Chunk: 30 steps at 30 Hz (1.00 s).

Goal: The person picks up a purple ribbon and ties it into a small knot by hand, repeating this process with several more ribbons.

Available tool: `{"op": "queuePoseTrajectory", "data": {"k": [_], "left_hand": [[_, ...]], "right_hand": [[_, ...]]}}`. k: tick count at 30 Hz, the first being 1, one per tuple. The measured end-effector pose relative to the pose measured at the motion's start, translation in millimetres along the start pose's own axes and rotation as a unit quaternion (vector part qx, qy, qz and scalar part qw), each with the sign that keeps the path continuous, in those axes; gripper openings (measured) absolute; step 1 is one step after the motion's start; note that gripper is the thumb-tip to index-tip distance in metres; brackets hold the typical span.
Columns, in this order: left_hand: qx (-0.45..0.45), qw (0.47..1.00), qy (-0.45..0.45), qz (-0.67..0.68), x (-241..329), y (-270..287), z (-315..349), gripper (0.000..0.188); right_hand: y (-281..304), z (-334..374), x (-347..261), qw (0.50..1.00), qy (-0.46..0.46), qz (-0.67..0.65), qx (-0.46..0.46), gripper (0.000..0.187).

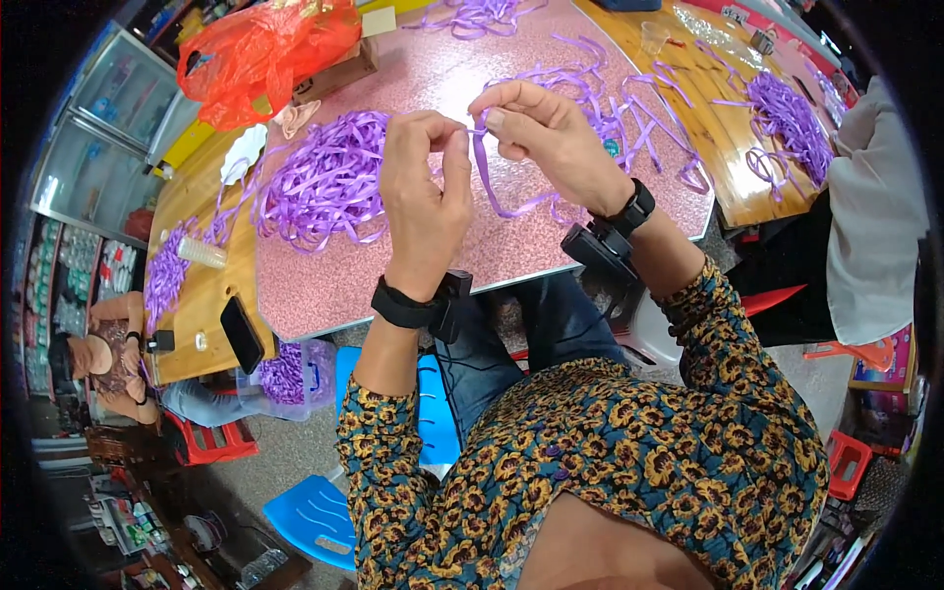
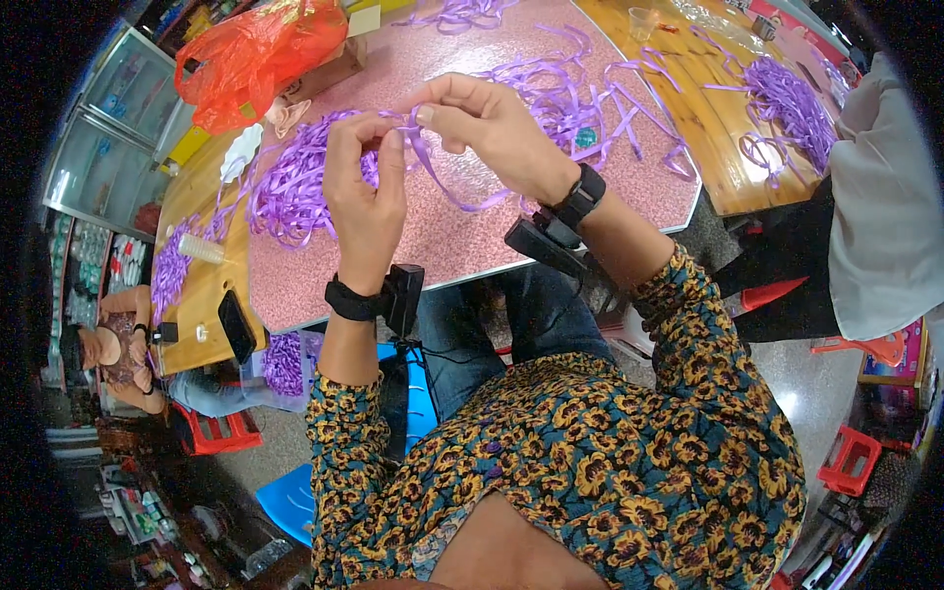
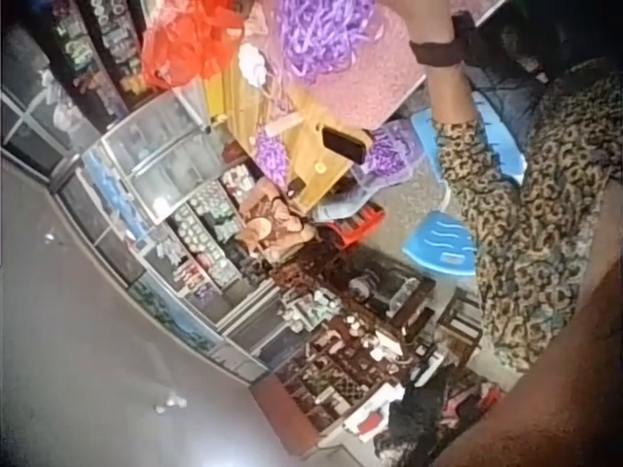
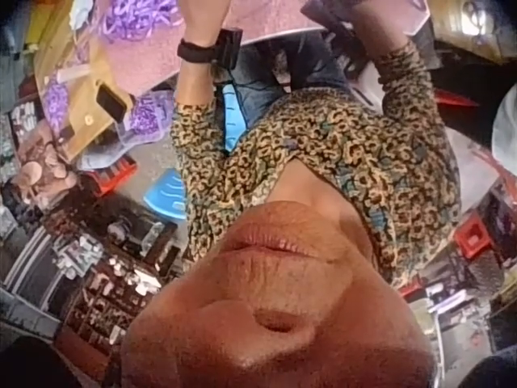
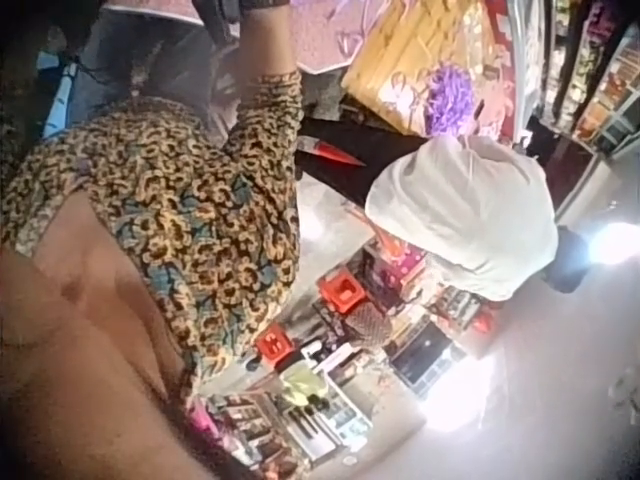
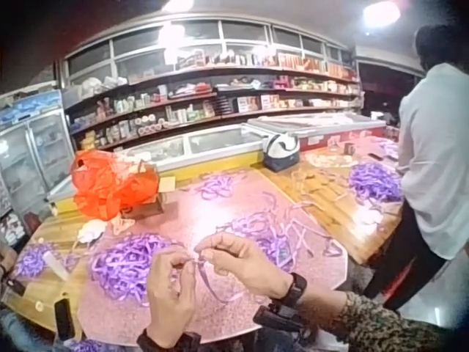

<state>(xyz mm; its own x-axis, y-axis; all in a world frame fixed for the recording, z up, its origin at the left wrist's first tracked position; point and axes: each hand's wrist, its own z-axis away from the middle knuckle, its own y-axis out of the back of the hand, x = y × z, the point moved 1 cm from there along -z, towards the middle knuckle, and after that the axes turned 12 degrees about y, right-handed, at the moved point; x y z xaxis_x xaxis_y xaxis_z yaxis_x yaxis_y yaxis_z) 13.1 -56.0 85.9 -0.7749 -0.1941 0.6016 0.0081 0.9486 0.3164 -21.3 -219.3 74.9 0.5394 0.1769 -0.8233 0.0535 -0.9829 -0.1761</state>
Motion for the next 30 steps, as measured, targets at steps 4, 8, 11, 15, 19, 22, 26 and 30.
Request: {"op": "queuePoseTrajectory", "data": {"k": [4,8,11,15,19,22,26,30], "left_hand": [[0.000,1.000,0.001,0.003,1.0,1.3,-3.6,0.009],[0.013,0.998,-0.057,-0.040,-1.2,0.2,-6.5,0.012],[0.023,0.994,-0.092,-0.062,-3.8,0.5,-7.3,0.015],[0.023,0.994,-0.087,-0.055,-7.5,-5.8,-6.8,0.017],[0.014,1.000,-0.003,0.008,-11.4,-10.6,-2.6,0.011],[-0.007,0.987,0.128,0.099,-14.8,-18.8,6.0,0.007],[0.003,0.970,0.185,0.156,-23.3,-26.4,13.7,0.007],[0.007,0.988,0.129,0.086,-18.8,-22.6,12.9,0.006]], "right_hand": [[-7.3,-0.2,-5.8,0.994,0.088,0.043,-0.055,0.021],[-9.3,-1.8,-5.8,0.995,0.094,0.036,-0.009,0.021],[-5.7,-1.4,-8.8,0.999,0.006,0.049,-0.023,0.020],[3.3,1.6,-1.0,0.998,-0.068,-0.007,0.000,0.019],[2.3,4.2,-2.9,0.994,-0.101,-0.043,0.022,0.016],[-1.4,6.2,4.3,0.994,-0.079,-0.037,0.062,0.016],[-5.0,6.5,7.3,0.997,-0.060,-0.002,0.054,0.017],[-0.4,6.4,20.8,0.978,0.021,0.199,0.050,0.017]]}}
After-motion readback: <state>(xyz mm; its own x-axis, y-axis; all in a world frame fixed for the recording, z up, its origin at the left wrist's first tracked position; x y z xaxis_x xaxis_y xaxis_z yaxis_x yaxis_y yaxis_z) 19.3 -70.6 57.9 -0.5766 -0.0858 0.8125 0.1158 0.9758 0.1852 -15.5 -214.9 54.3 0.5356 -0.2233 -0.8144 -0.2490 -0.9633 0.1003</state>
